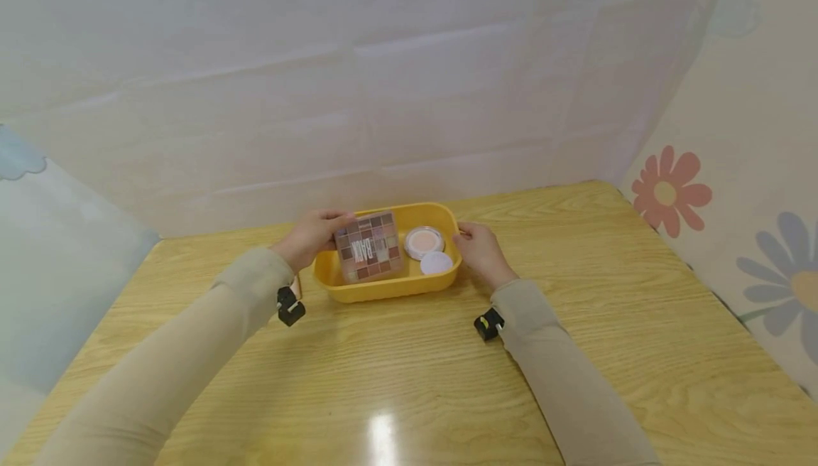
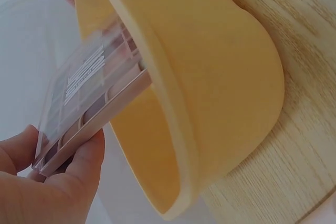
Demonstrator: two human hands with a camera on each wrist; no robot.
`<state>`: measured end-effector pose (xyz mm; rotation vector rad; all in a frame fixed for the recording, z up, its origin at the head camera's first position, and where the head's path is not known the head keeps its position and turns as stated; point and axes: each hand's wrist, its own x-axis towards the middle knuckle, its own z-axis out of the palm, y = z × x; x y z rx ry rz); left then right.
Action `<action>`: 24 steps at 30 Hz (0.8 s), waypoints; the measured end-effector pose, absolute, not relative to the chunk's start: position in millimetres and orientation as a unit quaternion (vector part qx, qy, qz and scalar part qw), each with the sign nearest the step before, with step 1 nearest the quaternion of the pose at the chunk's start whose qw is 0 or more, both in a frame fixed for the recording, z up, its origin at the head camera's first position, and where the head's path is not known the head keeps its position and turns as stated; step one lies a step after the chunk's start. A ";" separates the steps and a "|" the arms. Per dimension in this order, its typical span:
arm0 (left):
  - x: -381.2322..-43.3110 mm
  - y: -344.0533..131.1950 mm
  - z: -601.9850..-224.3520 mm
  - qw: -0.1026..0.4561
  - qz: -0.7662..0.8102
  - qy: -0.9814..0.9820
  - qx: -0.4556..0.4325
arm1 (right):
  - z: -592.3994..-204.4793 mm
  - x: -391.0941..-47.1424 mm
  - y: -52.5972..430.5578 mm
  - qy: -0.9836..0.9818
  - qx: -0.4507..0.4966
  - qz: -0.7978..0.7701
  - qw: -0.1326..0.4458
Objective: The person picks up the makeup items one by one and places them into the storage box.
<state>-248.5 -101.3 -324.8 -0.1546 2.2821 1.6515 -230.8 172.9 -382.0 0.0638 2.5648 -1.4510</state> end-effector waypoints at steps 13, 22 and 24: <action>-248.8 -98.2 -324.2 0.176 0.530 0.829 -0.033 | -384.5 -232.9 172.9 0.867 0.016 -0.490 0.093; -248.8 -95.9 -324.4 0.187 0.518 0.834 -0.027 | -385.1 -233.0 172.3 0.865 0.023 -0.491 0.100; -249.0 -96.1 -324.5 0.190 0.515 0.835 -0.025 | -384.0 -232.4 172.1 0.865 0.025 -0.490 0.101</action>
